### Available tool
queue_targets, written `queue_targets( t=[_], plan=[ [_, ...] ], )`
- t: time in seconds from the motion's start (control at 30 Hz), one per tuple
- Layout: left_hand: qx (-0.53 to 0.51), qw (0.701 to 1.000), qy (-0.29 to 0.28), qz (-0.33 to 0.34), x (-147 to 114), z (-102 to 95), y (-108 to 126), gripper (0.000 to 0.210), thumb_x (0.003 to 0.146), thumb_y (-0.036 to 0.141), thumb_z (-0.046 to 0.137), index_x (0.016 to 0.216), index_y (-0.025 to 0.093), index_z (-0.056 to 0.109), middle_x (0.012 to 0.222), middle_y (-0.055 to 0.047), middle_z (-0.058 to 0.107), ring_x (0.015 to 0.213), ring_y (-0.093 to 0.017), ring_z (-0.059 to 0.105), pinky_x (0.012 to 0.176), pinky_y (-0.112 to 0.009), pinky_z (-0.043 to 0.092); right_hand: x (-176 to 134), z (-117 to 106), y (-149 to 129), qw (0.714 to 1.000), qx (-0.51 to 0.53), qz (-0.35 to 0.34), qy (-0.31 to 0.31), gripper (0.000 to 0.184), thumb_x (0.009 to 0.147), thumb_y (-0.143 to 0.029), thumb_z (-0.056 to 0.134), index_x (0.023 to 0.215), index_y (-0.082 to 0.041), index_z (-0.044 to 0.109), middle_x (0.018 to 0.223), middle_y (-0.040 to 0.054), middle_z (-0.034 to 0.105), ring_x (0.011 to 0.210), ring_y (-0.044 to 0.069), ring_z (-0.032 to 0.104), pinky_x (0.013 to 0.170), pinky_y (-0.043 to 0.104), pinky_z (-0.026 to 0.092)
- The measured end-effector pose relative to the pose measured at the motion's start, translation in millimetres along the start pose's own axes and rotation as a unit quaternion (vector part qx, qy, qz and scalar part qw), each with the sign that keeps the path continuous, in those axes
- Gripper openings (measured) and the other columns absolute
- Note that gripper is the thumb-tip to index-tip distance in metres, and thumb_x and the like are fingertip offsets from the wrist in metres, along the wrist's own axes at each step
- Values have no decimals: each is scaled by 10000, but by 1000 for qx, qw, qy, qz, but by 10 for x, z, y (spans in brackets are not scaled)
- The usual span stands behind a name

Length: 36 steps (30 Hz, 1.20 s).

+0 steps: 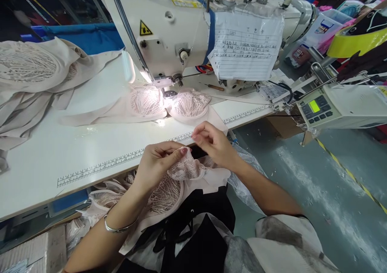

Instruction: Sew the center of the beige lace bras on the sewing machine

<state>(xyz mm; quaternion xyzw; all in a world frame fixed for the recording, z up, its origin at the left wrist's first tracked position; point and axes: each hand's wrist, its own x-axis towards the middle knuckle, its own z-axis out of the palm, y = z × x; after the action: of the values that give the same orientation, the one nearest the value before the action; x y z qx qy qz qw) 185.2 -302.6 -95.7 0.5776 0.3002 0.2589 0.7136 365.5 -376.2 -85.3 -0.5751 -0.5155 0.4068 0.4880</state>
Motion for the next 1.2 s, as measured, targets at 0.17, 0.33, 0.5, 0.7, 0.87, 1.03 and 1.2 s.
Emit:
queue_targets(
  t=[0.17, 0.33, 0.5, 0.7, 0.87, 1.03, 1.2],
  plan=[
    [37, 999, 32, 15, -27, 76, -13, 207, 814, 355, 749, 861, 167, 677, 575, 40, 604, 470, -64, 384, 456, -177, 295, -5, 27, -49, 998, -43, 9, -39, 554, 915, -726, 527, 852, -180, 598, 678, -30, 488, 595, 109, 434, 543, 257, 340],
    [124, 988, 54, 74, -35, 39, -59, 178, 855, 346, 695, 913, 211, 593, 661, 23, 684, 539, -106, 524, 555, -210, 423, -51, 82, -154, 994, -101, -37, 22, 346, 928, -515, 652, 814, -191, 608, 697, -21, 565, 591, 107, 487, 537, 251, 363],
    [327, 929, 2, 171, -51, -387, -109, 132, 878, 308, 683, 800, 211, 728, 755, -29, 735, 686, -172, 621, 759, -333, 482, -193, -106, -217, 982, -97, -86, 139, 211, 967, -417, 639, 855, -243, 601, 558, -56, 535, 422, 110, 467, 448, 277, 342],
    [358, 913, -48, 192, -229, -598, -232, 105, 869, 197, 601, 802, 204, 682, 912, -49, 736, 882, -202, 674, 829, -339, 504, -282, -210, -126, 970, -74, -135, 190, 243, 953, -480, 653, 861, -260, 608, 488, -52, 504, 366, 135, 454, 399, 320, 321],
    [315, 934, 63, 159, -393, -453, -368, 99, 893, 203, 573, 978, 198, 624, 929, -41, 732, 840, -181, 688, 748, -287, 532, -232, -161, -46, 973, -7, -127, 194, 195, 942, -414, 686, 865, -254, 606, 607, -48, 572, 369, 112, 503, 355, 295, 339],
    [390, 891, 64, 223, -392, -287, -552, 253, 831, 347, 756, 1021, 214, 655, 1008, -64, 755, 968, -264, 686, 922, -429, 509, -236, -115, -51, 973, -34, -96, 208, 262, 932, -494, 673, 854, -264, 575, 570, -37, 575, 375, 137, 519, 344, 292, 350],
    [382, 895, 111, 201, -388, -267, -614, 86, 905, 193, 562, 892, 215, 644, 874, -32, 740, 832, -196, 700, 782, -323, 543, -252, -151, -56, 968, -47, -92, 229, 252, 916, -493, 692, 845, -274, 590, 561, -20, 592, 390, 156, 531, 359, 310, 333]
  ],
)
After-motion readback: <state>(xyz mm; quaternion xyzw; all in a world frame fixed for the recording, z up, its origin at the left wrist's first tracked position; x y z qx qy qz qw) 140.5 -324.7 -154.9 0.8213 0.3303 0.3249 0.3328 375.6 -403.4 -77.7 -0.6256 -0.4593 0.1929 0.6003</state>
